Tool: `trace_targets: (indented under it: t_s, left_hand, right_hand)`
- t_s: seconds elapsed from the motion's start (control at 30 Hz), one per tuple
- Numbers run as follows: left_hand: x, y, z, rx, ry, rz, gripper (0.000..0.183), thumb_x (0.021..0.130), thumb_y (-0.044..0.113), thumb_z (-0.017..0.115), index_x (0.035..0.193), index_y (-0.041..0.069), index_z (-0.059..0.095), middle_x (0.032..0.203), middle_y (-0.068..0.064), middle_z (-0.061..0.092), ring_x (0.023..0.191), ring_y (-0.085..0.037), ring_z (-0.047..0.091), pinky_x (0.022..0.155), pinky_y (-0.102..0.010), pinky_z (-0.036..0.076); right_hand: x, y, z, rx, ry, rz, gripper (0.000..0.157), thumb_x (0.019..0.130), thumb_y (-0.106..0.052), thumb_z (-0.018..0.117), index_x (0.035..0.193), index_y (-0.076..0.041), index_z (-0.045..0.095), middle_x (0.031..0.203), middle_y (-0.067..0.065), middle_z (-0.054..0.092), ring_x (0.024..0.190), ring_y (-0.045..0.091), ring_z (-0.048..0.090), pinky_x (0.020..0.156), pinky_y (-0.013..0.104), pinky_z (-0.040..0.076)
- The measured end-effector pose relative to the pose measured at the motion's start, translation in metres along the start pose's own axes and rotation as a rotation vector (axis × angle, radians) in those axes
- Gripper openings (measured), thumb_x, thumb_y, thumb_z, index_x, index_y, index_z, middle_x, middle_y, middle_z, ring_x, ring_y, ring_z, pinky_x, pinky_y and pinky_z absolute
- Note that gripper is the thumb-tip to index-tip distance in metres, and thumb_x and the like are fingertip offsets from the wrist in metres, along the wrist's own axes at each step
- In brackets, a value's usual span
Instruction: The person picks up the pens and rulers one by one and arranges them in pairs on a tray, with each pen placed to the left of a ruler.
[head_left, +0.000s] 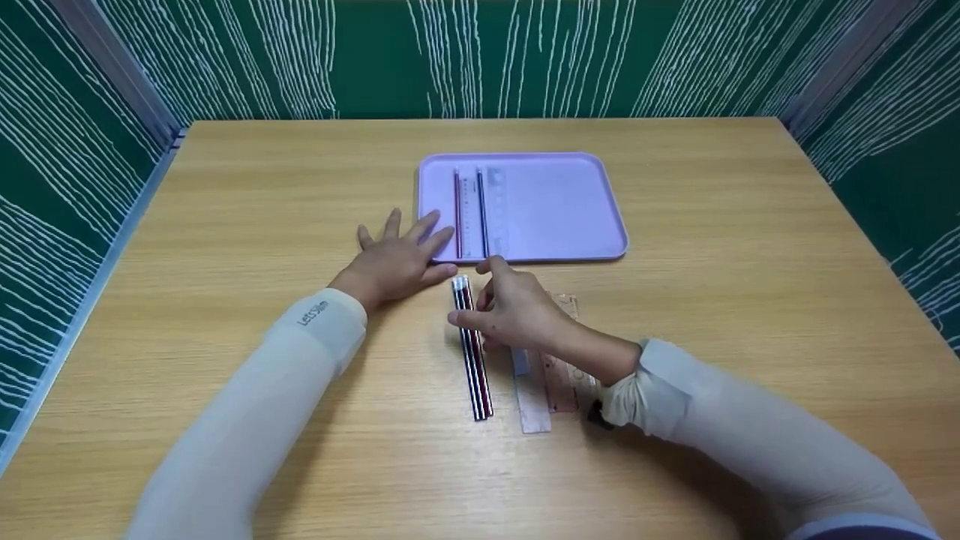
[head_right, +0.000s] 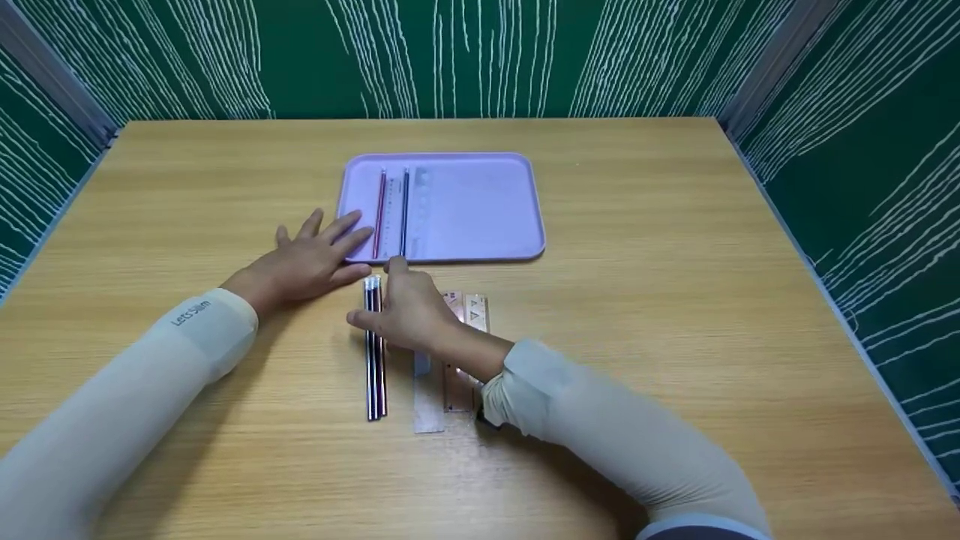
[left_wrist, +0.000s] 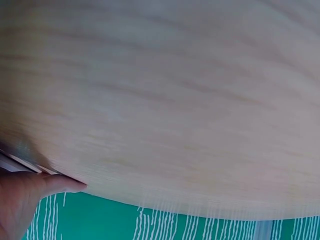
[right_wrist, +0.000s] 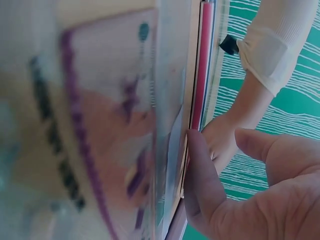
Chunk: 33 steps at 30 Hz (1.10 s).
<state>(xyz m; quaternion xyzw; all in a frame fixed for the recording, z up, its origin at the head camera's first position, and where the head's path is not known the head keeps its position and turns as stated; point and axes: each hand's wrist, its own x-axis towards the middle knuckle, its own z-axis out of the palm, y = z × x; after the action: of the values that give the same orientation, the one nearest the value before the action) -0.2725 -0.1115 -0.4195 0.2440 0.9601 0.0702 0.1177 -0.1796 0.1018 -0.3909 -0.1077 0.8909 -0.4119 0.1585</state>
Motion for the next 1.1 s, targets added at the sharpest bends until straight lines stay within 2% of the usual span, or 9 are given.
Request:
trace_targets:
  t_s: [0.27,0.43,0.6,0.83,0.97,1.1]
  left_hand:
    - [0.001,0.000,0.000,0.002,-0.007,-0.006,0.078,0.097,0.079,0.027,0.164,0.041,0.014,0.174,0.005,-0.001,0.155,-0.054,-0.006,0.107,-0.087,0.001]
    - [0.001,0.000,-0.001,0.006,-0.011,-0.007,0.077,0.097,0.078,0.028,0.164,0.041,0.014,0.174,0.005,0.000,0.155,-0.054,-0.006,0.107,-0.088,0.001]
    - [0.001,0.000,-0.001,0.016,-0.005,-0.002,0.077,0.098,0.077,0.028,0.164,0.040,0.014,0.174,0.005,0.001,0.154,-0.055,-0.004,0.106,-0.088,0.003]
    - [0.001,0.000,0.000,0.003,-0.008,-0.002,0.077,0.098,0.077,0.028,0.164,0.040,0.014,0.174,0.005,0.000,0.154,-0.055,-0.005,0.107,-0.088,0.002]
    - [0.001,0.000,-0.001,0.001,-0.010,0.002,0.077,0.098,0.077,0.028,0.164,0.040,0.013,0.174,0.005,-0.001,0.154,-0.055,-0.005,0.106,-0.088,0.000]
    - [0.001,0.000,0.000,0.005,-0.008,0.000,0.076,0.098,0.076,0.028,0.164,0.040,0.013,0.174,0.005,0.000,0.154,-0.055,-0.004,0.107,-0.088,0.001]
  right_hand:
    - [-0.006,-0.001,0.009,-0.060,-0.001,0.004,0.079,0.085,-0.038,0.084,0.142,-0.004,0.041,0.090,0.003,0.072,0.059,0.016,0.069,0.060,0.031,0.058]
    - [-0.009,-0.002,0.014,-0.140,0.028,0.007,0.087,0.080,-0.041,0.087,0.144,-0.004,0.042,0.089,0.000,0.070,0.069,0.016,0.066,0.066,0.031,0.056]
    - [-0.013,-0.002,0.019,-0.221,0.068,-0.039,0.092,0.074,-0.040,0.092,0.142,-0.002,0.044,0.093,0.004,0.067,0.082,0.021,0.063,0.073,0.035,0.054]
    - [-0.017,-0.003,0.021,-0.276,0.053,-0.024,0.099,0.070,-0.031,0.096,0.147,-0.003,0.040,0.101,0.010,0.067,0.094,0.025,0.064,0.086,0.040,0.057]
    - [-0.019,-0.004,0.021,-0.285,0.040,-0.020,0.098,0.071,-0.027,0.094,0.148,-0.002,0.039,0.100,0.010,0.068,0.093,0.024,0.065,0.086,0.038,0.058]
    - [-0.021,-0.005,0.021,-0.266,0.017,-0.012,0.095,0.072,-0.018,0.091,0.149,-0.001,0.038,0.097,0.009,0.068,0.086,0.022,0.065,0.077,0.032,0.059]
